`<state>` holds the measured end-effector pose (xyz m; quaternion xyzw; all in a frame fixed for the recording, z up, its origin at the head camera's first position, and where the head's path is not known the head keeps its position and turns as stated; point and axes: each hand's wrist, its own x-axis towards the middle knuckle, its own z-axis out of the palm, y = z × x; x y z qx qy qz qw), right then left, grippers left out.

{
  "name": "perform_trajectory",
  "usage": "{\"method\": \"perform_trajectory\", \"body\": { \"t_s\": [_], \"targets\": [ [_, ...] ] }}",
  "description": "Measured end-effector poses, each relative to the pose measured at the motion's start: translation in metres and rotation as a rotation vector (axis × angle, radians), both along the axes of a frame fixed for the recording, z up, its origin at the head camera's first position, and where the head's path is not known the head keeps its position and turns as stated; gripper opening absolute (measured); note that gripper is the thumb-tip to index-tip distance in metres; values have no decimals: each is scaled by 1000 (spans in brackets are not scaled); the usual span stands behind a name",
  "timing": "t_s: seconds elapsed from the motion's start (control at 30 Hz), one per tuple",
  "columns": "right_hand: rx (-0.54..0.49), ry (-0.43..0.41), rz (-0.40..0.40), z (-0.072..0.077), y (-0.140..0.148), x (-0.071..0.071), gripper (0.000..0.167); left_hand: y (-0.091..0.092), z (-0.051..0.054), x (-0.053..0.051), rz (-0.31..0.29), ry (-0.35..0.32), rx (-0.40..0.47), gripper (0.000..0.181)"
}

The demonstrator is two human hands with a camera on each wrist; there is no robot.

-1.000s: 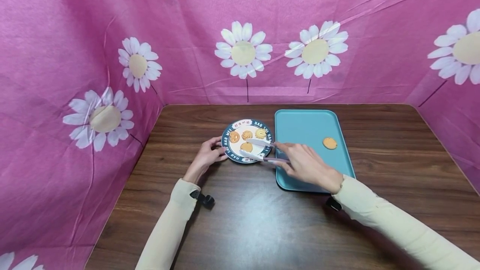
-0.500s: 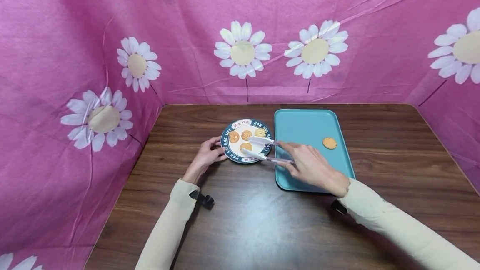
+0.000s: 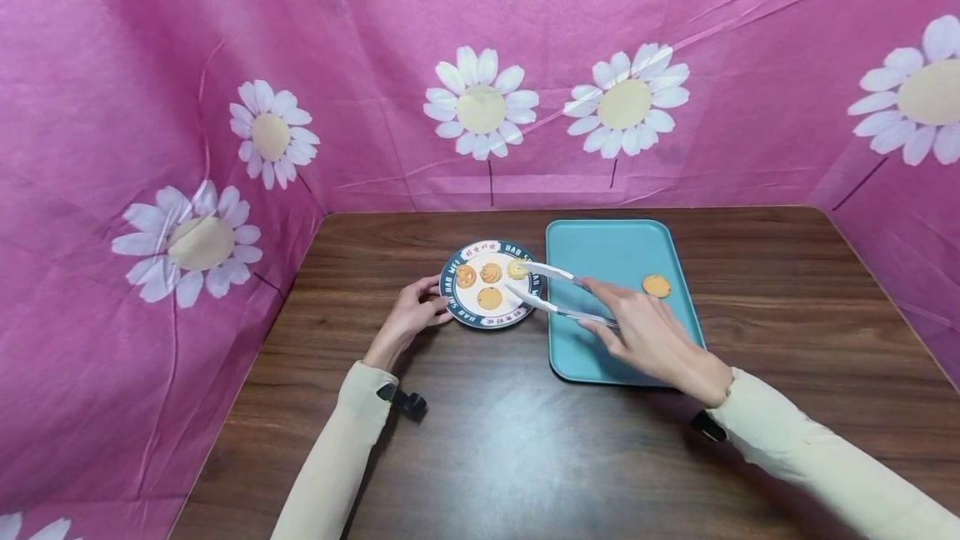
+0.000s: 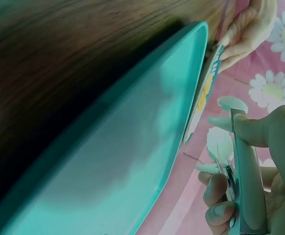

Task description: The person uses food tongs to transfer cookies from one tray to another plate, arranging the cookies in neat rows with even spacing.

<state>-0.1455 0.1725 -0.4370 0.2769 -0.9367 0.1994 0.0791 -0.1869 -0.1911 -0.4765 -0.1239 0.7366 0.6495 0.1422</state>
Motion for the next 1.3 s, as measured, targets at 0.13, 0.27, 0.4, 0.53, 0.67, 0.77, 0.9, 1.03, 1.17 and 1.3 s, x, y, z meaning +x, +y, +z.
{"method": "perform_trajectory", "body": {
  "t_s": [0.13, 0.27, 0.4, 0.53, 0.67, 0.77, 0.9, 1.03, 1.17, 1.3],
  "targets": [
    [15, 1, -8, -1, 11, -2, 61, 1, 0, -1, 8, 5, 1, 55],
    [40, 0, -27, -1, 21, -4, 59, 3, 1, -3, 20, 6, 1, 55],
    [51, 13, -51, -2, 31, -5, 60, 6, 2, -3, 25, 13, -1, 55],
    [55, 30, -66, -3, 42, -7, 60, 8, 1, -4, 31, 10, -6, 54],
    [60, 11, -72, -4, 53, -9, 60, 10, 1, -7, 39, 1, -18, 54],
    [72, 1, -75, -4, 60, -11, 60, 12, 1, -8, 46, -1, -17, 54],
    [90, 9, -78, -3, 70, -13, 60, 14, 1, -10, 51, -7, -15, 55],
    [95, 12, -92, 1, 74, -14, 59, 12, 4, -14, 46, -26, -23, 55],
    [87, 33, -104, 6, 77, -15, 59, 10, 8, -17, 39, -27, -16, 55],
    [86, 55, -110, 9, 81, -18, 61, 7, 10, -20, 35, -21, 1, 55]
  ]
}}
